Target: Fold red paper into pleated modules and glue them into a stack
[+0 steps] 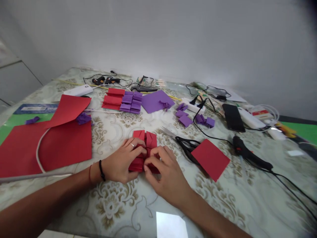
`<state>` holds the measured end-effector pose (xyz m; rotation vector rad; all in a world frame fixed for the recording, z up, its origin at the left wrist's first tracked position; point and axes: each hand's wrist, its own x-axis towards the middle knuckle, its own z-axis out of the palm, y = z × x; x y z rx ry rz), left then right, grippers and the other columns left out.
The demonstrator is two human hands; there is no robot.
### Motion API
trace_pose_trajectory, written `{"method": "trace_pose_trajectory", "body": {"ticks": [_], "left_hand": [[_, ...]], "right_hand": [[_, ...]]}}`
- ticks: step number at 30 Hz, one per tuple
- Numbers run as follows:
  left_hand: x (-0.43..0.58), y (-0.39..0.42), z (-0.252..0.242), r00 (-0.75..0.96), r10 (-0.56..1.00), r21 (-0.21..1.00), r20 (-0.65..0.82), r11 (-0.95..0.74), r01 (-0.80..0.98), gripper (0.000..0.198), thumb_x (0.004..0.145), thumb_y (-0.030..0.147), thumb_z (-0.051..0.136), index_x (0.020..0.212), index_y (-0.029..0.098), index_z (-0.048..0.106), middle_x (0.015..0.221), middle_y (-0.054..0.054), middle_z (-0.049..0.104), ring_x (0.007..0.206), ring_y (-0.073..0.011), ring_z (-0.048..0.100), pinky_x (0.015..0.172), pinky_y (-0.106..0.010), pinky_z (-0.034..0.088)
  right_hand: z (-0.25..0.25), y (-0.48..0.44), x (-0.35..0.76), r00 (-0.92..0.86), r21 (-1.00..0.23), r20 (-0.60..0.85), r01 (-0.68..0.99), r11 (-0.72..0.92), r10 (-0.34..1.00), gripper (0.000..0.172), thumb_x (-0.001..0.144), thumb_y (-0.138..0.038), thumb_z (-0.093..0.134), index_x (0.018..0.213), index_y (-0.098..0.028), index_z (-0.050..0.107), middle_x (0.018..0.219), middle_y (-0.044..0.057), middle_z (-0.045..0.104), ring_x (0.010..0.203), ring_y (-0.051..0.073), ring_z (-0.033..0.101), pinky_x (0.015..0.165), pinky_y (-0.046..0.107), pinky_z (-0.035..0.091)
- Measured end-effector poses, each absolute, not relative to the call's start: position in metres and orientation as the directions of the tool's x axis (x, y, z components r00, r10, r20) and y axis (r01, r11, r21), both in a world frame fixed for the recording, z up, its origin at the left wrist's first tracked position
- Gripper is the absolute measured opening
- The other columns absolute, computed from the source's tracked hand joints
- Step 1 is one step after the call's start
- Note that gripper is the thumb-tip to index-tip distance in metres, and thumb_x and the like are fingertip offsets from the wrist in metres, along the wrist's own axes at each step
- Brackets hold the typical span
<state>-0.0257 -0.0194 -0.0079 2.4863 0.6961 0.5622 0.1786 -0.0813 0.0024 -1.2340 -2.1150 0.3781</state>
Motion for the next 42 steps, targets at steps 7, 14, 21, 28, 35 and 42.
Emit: {"method": "trace_pose_trajectory", "body": {"ticks": [7, 14, 21, 28, 35, 42], "left_hand": [[-0.022, -0.025, -0.009, 0.772, 0.573, 0.587, 0.274, -0.736, 0.338, 0.049, 0.073, 0.013, 0.07, 0.117, 0.02, 0.05, 0.132, -0.015, 0.049, 0.126, -0.0325, 0.049, 0.111, -0.049, 0.041], [-0.02, -0.028, -0.012, 0.768, 0.578, 0.6, 0.276, -0.728, 0.332, 0.048, 0.075, 0.013, 0.069, 0.118, 0.021, 0.05, 0.133, -0.015, 0.049, 0.127, -0.0323, 0.05, 0.109, -0.047, 0.044], [-0.019, -0.028, -0.013, 0.784, 0.559, 0.591, 0.268, -0.738, 0.324, 0.048, 0.075, 0.013, 0.069, 0.118, 0.021, 0.049, 0.134, -0.015, 0.05, 0.128, -0.0326, 0.049, 0.111, -0.049, 0.04], [-0.019, -0.03, -0.016, 0.79, 0.559, 0.572, 0.252, -0.744, 0.344, 0.054, 0.076, 0.011, 0.069, 0.124, 0.021, 0.047, 0.135, -0.015, 0.047, 0.127, -0.0321, 0.049, 0.112, -0.05, 0.04], [-0.018, -0.031, -0.016, 0.795, 0.544, 0.556, 0.271, -0.762, 0.332, 0.051, 0.08, 0.014, 0.071, 0.124, 0.02, 0.048, 0.135, -0.016, 0.047, 0.128, -0.0338, 0.048, 0.111, -0.052, 0.04], [-0.023, -0.029, -0.005, 0.824, 0.509, 0.676, 0.25, -0.701, 0.229, 0.046, 0.09, 0.03, 0.066, 0.13, 0.018, 0.048, 0.136, -0.017, 0.044, 0.13, -0.0344, 0.044, 0.112, -0.053, 0.041]], "right_hand": [[-0.008, -0.087, 0.186, -0.321, -0.583, 0.38, 0.645, 0.494, 0.867, 0.009, 0.093, -0.013, 0.058, 0.087, -0.018, 0.063, 0.093, 0.007, 0.054, 0.088, 0.024, 0.051, 0.08, 0.043, 0.045], [-0.009, -0.088, 0.19, -0.302, -0.611, 0.382, 0.626, 0.484, 0.873, 0.011, 0.094, -0.014, 0.059, 0.093, -0.02, 0.068, 0.091, 0.006, 0.057, 0.087, 0.023, 0.052, 0.08, 0.042, 0.045], [-0.01, -0.09, 0.189, -0.291, -0.626, 0.405, 0.603, 0.495, 0.867, 0.008, 0.094, -0.014, 0.061, 0.093, -0.019, 0.067, 0.089, 0.005, 0.055, 0.086, 0.021, 0.053, 0.079, 0.04, 0.044], [-0.012, -0.09, 0.189, -0.303, -0.638, 0.407, 0.581, 0.505, 0.862, 0.01, 0.094, -0.011, 0.061, 0.094, -0.019, 0.068, 0.088, 0.004, 0.056, 0.085, 0.02, 0.054, 0.08, 0.039, 0.042], [-0.012, -0.089, 0.187, -0.289, -0.655, 0.411, 0.566, 0.501, 0.865, 0.01, 0.094, -0.011, 0.061, 0.091, -0.019, 0.067, 0.087, 0.003, 0.057, 0.084, 0.019, 0.053, 0.081, 0.039, 0.041], [-0.011, -0.087, 0.188, -0.296, -0.648, 0.43, 0.556, 0.52, 0.853, 0.012, 0.092, -0.01, 0.061, 0.086, -0.019, 0.068, 0.084, 0.001, 0.052, 0.082, 0.018, 0.052, 0.082, 0.038, 0.04]]}}
